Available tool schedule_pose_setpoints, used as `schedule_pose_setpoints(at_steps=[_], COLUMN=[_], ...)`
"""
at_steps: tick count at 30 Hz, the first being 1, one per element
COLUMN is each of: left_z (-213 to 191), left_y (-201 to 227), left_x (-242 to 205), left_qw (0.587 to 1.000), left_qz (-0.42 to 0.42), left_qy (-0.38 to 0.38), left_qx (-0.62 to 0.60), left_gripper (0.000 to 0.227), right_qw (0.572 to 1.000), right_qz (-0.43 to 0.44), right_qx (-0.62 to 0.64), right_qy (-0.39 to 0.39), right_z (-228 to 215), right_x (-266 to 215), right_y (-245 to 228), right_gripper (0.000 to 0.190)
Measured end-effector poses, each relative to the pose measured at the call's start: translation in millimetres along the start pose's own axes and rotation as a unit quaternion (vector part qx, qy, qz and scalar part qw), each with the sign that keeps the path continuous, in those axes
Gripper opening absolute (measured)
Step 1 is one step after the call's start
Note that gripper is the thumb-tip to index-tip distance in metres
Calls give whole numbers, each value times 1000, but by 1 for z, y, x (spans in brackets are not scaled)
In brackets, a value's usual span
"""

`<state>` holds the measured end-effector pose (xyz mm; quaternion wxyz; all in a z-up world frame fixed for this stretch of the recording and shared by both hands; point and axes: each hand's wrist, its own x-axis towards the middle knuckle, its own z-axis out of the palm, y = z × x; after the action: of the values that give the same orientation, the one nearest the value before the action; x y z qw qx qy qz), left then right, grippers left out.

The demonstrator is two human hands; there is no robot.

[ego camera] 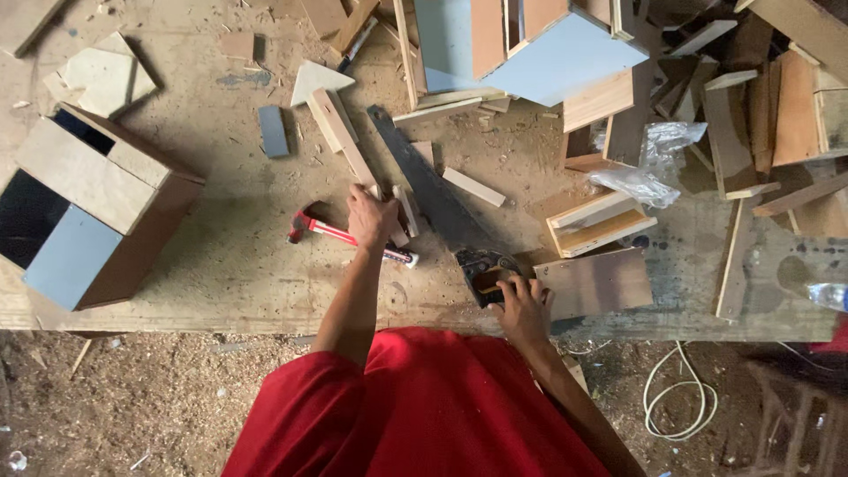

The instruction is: The person saws a small wooden block on a workbench, then hammers nails into it to join it with another piece. The person handles a hand saw, hammer, nails, and wooden pieces throughout the task.

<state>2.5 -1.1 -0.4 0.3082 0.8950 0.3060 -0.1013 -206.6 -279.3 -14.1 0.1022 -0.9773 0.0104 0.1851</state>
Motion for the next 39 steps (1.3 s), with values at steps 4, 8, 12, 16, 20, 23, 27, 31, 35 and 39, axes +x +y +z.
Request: schedule_pose_setpoints(at_steps=[4, 8, 12, 16, 20, 23, 27, 31, 35, 39], left_z=[-2, -17, -43, -49, -10, 17, 12, -17, -41, -52], left_y=[-4, -15, -37, -68, -81, -78, -57, -36, -20, -13], left_x=[11, 23, 15, -22, -77, -112, -128, -136, -141, -152], left_qw=[1000, 984, 843, 819, 759, 748, 705, 813, 838, 863], left_qz=[-6, 12, 77, 14, 92, 83, 35, 164, 316, 342], left_qy=[-11, -52, -235, -342, -443, -476, -550, -497, -383, -352], left_qx=[-9, -173, -478, -460, -469, -454, -445, -255, -227, -121], left_gripper=[63, 67, 54, 53, 59, 59, 50, 58, 56, 60], right_qw=[999, 999, 998, 969, 830, 776, 709, 665, 673, 682], right_qz=[18, 1, -4, -11, 25, 12, 37, 55, -29, -43], right_qx=[12, 39, 58, 227, 557, 628, 703, 743, 739, 730], right_qy=[-24, -6, 28, 97, -21, -63, -31, -44, -4, 5], right_z=[3, 5, -7, -35, -58, -61, -62, -69, -82, -89], right_x=[3, 7, 4, 24, 55, 70, 82, 78, 72, 68], right_y=[1, 2, -5, -34, -67, -87, -101, -92, -82, -77], right_gripper=[58, 58, 48, 42, 40, 41, 31, 27, 24, 22])
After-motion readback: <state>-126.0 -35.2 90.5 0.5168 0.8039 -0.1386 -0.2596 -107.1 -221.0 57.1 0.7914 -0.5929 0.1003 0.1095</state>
